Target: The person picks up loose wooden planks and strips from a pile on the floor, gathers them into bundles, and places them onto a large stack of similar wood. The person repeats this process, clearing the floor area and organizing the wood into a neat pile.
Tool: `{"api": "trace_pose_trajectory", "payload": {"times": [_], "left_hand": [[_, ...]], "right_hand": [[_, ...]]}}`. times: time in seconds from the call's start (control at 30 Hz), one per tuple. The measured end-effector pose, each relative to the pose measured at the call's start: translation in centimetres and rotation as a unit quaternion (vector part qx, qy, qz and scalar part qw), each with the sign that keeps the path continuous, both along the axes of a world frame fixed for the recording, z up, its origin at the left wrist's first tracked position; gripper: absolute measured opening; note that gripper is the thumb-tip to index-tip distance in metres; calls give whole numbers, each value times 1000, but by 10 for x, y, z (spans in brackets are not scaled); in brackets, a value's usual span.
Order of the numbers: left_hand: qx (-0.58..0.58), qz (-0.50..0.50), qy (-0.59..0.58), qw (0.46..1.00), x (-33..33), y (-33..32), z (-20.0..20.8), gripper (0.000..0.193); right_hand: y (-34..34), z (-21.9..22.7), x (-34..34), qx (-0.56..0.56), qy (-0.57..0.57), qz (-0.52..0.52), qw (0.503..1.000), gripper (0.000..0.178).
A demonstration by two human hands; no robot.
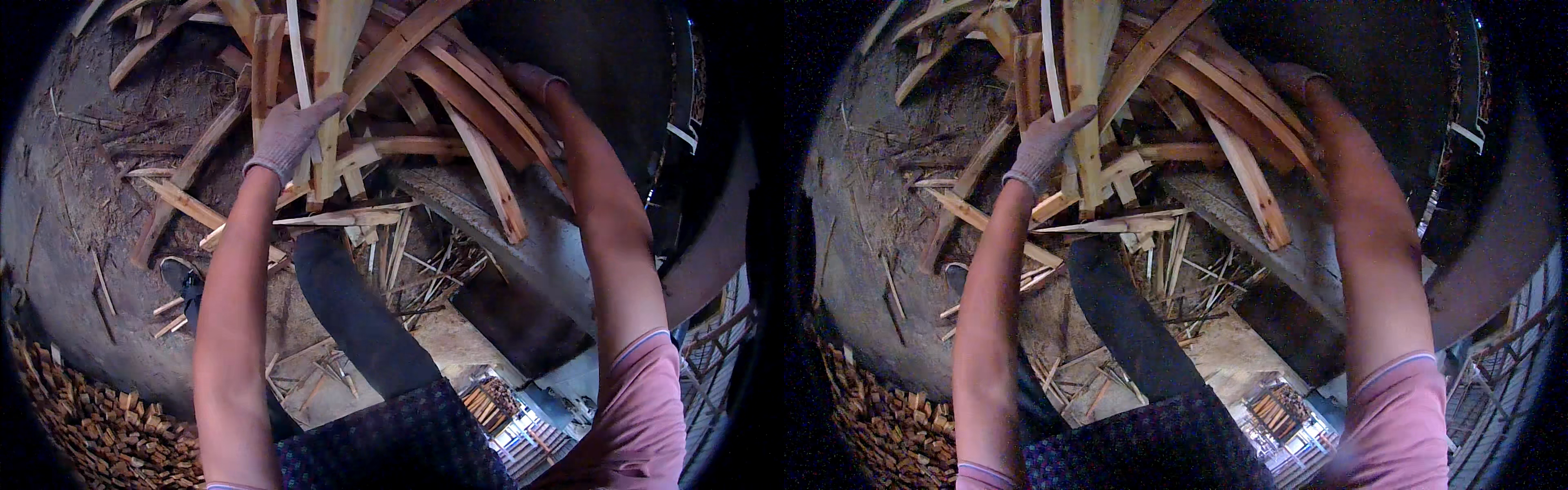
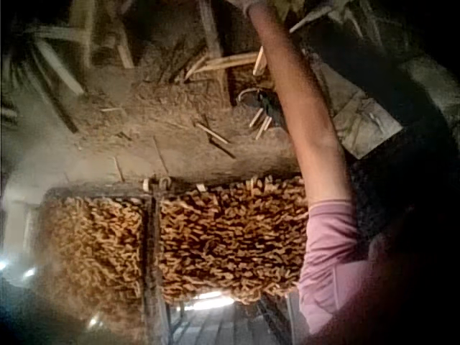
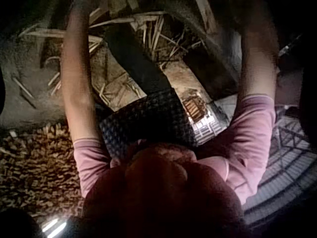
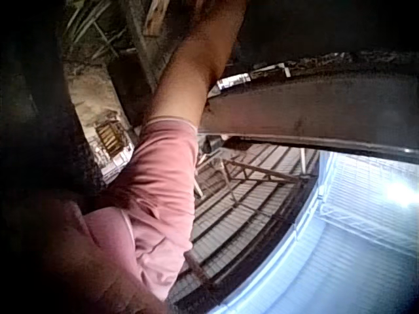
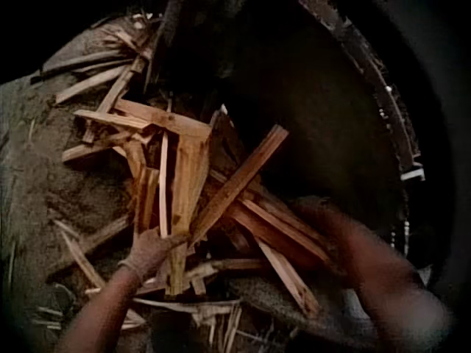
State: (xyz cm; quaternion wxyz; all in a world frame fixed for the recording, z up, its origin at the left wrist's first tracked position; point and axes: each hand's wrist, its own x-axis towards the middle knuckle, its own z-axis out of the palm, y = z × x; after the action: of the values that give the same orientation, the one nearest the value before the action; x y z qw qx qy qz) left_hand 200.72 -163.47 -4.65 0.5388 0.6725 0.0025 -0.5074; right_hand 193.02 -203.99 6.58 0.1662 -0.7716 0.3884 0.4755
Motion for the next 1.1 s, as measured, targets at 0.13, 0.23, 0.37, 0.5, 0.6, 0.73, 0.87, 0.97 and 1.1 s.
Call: {"api": "trace_pose_trajectory", "payload": {"times": [0.13, 0.23, 0.37, 0.5, 0.6, 0.73, 0.87, 0.97, 1.1], "left_hand": [[-26, -57, 56, 996, -31, -6, -9, 66], [-35, 88, 0, 996, -64, -18, -6, 75], [15, 50, -73, 996, -59, -15, -25, 79], [-8, -25, -81, 996, -38, -2, -45, 88], [-16, 2, -40, 999, -31, -3, -38, 93], [-76, -6, 21, 997, -44, -1, -36, 94], [-169, 156, 237, 944, -87, 4, 18, 71], [-136, 201, 305, 921, -95, 17, 34, 63], [-167, 112, 284, 938, -100, 72, 0, 49]], "right_hand": [[12, 12, 4, 50, -40, -136, 989, 65], [19, 20, -5, 69, -89, -137, 984, 69], [50, 43, 6, 70, -115, -177, 975, 76], [86, 51, 11, 60, -86, -250, 963, 86], [84, 43, -17, 100, -84, -258, 957, 83], [98, 32, -24, 206, -94, -273, 935, 71], [158, 51, -25, 205, -190, -147, 949, 76], [199, 46, -29, 209, -176, -242, 931, 75], [251, 44, -29, 248, -225, -138, 932, 59]]}}
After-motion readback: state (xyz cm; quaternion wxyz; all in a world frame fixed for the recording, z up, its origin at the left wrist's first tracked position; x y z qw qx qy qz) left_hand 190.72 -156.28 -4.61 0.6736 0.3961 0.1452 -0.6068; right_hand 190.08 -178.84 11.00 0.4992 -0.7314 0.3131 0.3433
